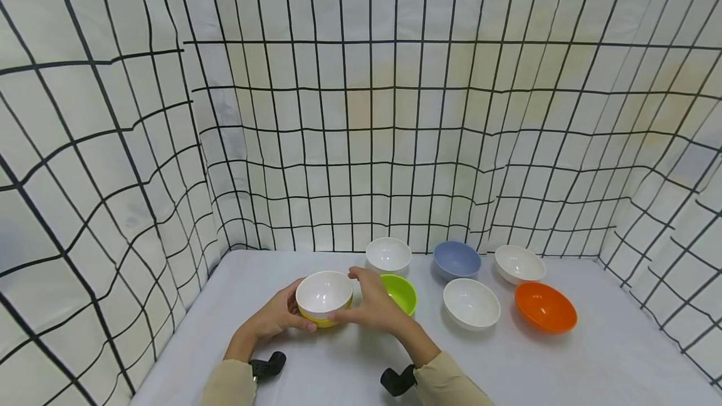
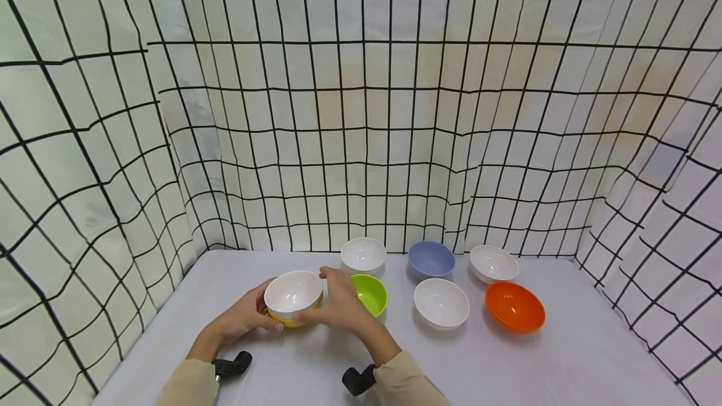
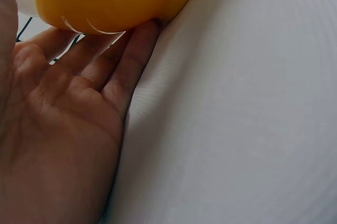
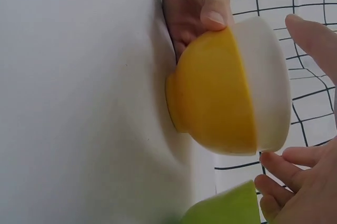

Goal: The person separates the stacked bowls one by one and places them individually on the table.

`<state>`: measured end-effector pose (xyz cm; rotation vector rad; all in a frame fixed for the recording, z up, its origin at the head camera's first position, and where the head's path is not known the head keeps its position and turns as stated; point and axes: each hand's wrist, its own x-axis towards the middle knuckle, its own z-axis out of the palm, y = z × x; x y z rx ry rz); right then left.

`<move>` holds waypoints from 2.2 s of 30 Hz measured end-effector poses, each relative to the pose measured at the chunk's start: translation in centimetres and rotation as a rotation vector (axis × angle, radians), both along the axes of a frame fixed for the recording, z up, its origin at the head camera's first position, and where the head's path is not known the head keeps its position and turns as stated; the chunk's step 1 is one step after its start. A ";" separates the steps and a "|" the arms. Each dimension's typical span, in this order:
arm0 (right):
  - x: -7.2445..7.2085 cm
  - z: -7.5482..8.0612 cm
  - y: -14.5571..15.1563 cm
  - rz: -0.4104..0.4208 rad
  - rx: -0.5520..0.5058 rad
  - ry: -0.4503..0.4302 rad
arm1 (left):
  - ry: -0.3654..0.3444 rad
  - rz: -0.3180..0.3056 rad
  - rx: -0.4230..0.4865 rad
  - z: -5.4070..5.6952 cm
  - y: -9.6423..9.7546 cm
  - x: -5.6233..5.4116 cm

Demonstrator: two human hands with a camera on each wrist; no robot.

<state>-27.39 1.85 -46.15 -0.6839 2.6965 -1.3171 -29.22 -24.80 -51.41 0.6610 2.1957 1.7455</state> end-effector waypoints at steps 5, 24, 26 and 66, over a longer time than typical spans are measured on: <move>-0.8 -0.3 -0.9 -0.034 0.085 0.016 | 0.007 -0.006 0.002 0.1 0.0 0.0; -1.5 -0.4 -2.7 -0.043 0.214 0.051 | -0.004 -0.015 0.017 -0.2 0.0 -0.1; -1.4 -0.5 -2.8 -0.050 0.201 0.048 | -0.005 -0.013 0.019 -0.1 0.0 -0.1; 0.1 0.2 0.8 -0.045 -0.229 -0.023 | -0.032 0.049 -0.065 0.3 0.2 0.3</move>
